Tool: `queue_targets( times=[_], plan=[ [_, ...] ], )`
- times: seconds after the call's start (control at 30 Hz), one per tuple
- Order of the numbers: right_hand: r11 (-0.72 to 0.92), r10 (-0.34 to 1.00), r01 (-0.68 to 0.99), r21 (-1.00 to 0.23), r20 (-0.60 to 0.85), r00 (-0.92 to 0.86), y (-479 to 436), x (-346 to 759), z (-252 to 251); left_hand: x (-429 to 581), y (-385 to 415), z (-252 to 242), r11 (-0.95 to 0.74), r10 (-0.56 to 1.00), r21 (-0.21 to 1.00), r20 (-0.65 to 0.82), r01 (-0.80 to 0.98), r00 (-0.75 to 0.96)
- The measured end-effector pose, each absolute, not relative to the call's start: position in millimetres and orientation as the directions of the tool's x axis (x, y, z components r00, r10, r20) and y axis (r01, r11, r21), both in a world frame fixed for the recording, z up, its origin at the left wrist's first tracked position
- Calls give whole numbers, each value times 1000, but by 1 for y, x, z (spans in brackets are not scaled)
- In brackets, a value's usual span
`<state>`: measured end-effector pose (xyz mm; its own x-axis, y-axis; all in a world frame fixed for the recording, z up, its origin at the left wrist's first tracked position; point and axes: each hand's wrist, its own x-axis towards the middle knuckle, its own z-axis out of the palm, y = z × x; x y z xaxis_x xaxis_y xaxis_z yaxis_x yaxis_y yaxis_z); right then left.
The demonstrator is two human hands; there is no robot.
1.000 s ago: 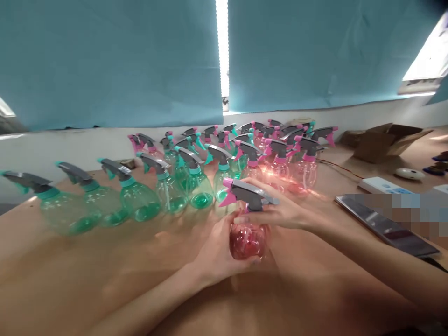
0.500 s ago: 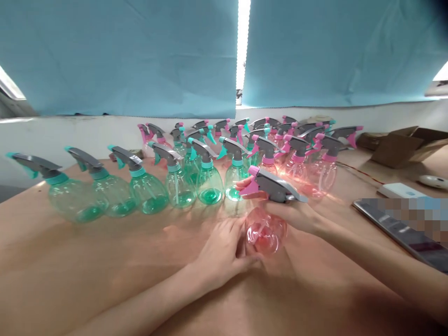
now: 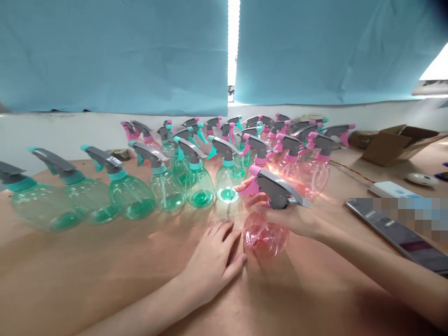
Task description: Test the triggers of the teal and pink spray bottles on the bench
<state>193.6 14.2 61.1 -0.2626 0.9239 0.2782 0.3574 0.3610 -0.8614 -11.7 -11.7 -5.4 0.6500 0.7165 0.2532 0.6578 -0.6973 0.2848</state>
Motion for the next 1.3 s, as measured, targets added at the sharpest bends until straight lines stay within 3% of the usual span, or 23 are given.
queue_targets(
  times=[0.5,1.0,1.3],
  plan=[
    [346,921,178,-921,297,-253,7,189,74,-11,-11,-4,-708,706,243,264,663,657],
    [349,927,229,-909,299,-225,8,188,70,-11,-11,-4,-709,706,238,259,664,660],
    [344,930,164,-925,312,-192,6,186,69,-10,-10,-4,-714,700,235,263,659,664]
  ],
)
